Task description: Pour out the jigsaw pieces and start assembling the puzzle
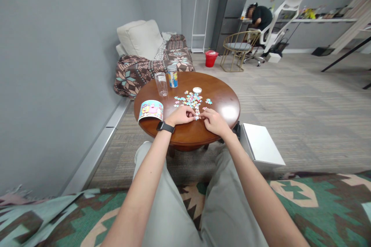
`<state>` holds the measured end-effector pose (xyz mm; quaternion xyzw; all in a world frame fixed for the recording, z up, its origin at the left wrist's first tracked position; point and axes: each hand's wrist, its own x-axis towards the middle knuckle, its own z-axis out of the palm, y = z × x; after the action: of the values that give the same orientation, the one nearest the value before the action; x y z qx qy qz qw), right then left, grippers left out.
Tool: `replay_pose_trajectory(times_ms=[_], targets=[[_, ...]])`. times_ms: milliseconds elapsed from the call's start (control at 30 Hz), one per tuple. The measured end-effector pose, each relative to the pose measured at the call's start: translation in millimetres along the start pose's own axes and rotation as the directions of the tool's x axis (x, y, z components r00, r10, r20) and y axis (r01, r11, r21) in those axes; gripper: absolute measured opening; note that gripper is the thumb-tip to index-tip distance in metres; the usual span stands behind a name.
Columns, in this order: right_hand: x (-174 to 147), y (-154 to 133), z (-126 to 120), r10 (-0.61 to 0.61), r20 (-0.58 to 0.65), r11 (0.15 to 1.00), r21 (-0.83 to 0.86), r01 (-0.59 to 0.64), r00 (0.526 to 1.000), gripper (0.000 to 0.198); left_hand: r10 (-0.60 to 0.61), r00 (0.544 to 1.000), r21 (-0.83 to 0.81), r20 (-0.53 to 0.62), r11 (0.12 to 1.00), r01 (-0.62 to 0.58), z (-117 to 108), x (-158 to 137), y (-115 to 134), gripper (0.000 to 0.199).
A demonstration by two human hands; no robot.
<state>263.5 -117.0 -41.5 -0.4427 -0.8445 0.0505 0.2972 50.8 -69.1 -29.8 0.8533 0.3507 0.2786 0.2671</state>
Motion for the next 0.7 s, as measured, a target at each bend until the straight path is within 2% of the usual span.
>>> replay_pose_trajectory(times_ms=[200, 500, 700], targets=[[-2.0, -3.8, -2.2, 0.064, -0.003, 0.996, -0.069, -0.064, 0.998, 0.039, -0.002, 1.000, 0.002, 0.003, 1.000, 0.002, -0.8, -0.1, 1.1, 0.012], [-1.8, -6.1, -2.9, 0.032, -0.005, 0.995, -0.093, -0.033, 0.999, 0.038, -0.015, 1.000, -0.035, 0.001, 0.999, 0.015, -0.8, -0.2, 2.0, 0.018], [-3.2, -6.4, -4.1, 0.008, 0.018, 0.995, -0.097, -0.006, 1.000, 0.039, 0.061, 0.998, 0.019, -0.003, 0.998, -0.061, 1.2, -0.3, 0.1, 0.020]])
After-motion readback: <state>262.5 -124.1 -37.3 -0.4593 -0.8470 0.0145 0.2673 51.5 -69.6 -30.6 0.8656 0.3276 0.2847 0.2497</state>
